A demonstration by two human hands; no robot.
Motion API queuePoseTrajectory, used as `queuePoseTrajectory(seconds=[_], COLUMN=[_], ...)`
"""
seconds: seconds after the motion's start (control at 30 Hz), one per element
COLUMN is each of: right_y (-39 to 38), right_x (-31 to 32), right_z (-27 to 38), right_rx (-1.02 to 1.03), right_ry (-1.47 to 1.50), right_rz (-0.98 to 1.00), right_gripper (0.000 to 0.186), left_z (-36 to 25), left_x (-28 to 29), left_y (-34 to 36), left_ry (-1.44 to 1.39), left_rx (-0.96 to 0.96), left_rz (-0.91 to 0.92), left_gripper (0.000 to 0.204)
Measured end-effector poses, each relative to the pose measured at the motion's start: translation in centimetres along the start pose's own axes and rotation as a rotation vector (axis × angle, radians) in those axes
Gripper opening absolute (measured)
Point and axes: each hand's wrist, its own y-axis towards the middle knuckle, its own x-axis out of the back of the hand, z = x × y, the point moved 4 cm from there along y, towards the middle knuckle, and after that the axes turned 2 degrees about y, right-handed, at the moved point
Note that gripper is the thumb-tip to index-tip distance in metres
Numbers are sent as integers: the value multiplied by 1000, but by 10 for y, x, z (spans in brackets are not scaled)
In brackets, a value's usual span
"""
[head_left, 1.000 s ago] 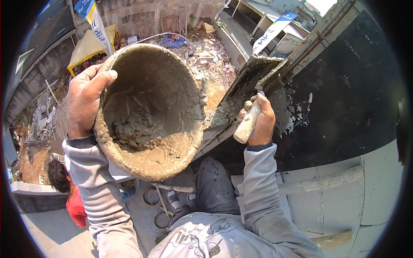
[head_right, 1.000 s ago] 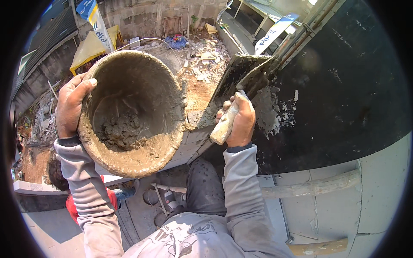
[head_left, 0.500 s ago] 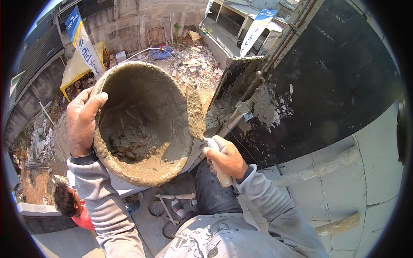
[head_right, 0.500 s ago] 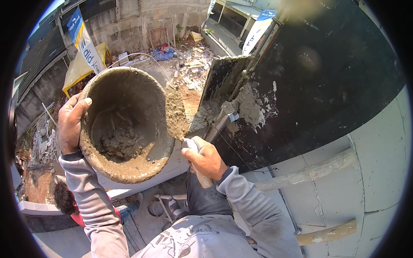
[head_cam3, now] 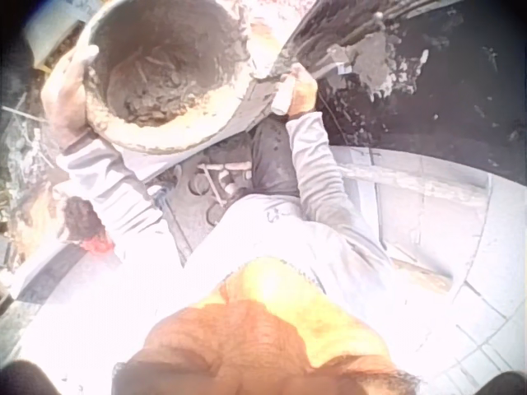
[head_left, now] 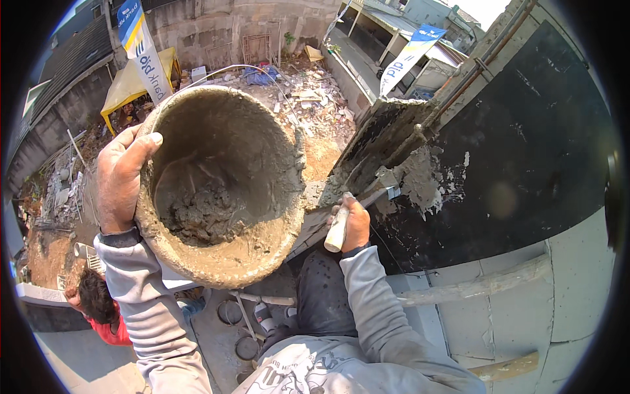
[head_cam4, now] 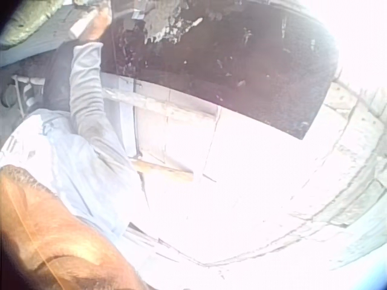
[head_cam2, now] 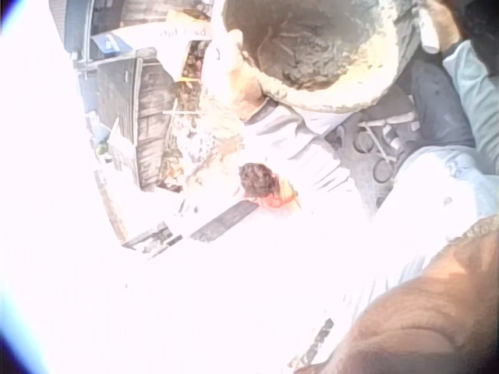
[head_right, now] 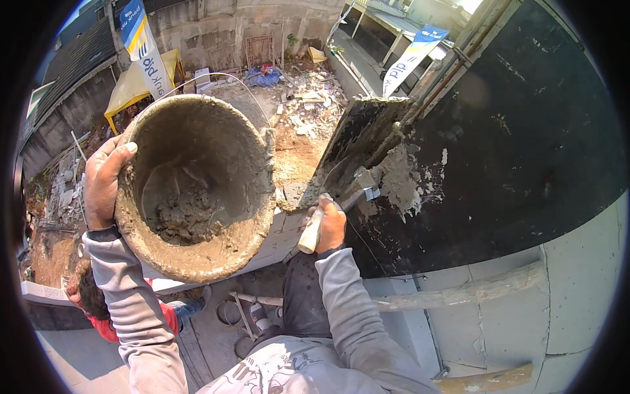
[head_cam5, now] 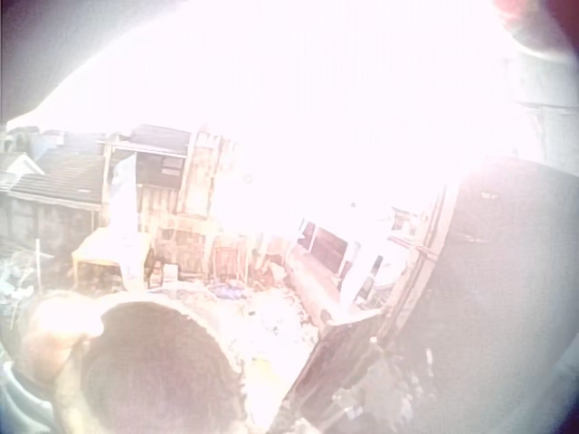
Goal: The person applies cement mortar to a wall using a trowel, working from a ladder.
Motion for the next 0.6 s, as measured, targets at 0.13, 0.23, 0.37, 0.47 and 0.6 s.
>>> queuePoseTrajectory(seconds=[0.13,0.23,0.37,0.47,0.6], right_y=[35,32,-3,-25,-24], right_x=[-8,-38,-35,-28,-14], right_z=[25,28,2,-18,2], right_rx=[71,212,130,-20,-78], right_ry=[146,105,-24,-82,-55], right_rz=[-23,-103,-51,-26,-18], right_gripper=[22,22,21,22,21], left_z=[-1,0,7,10,6], left_x=[-2,2,2,6,1], left_y=[-5,-6,2,6,3], left_ry=[-24,-40,-92,-113,-80], left_rx=[10,24,12,19,6], left_rz=[-13,-25,-14,-2,-27], left_gripper=[42,44,44,51,51])
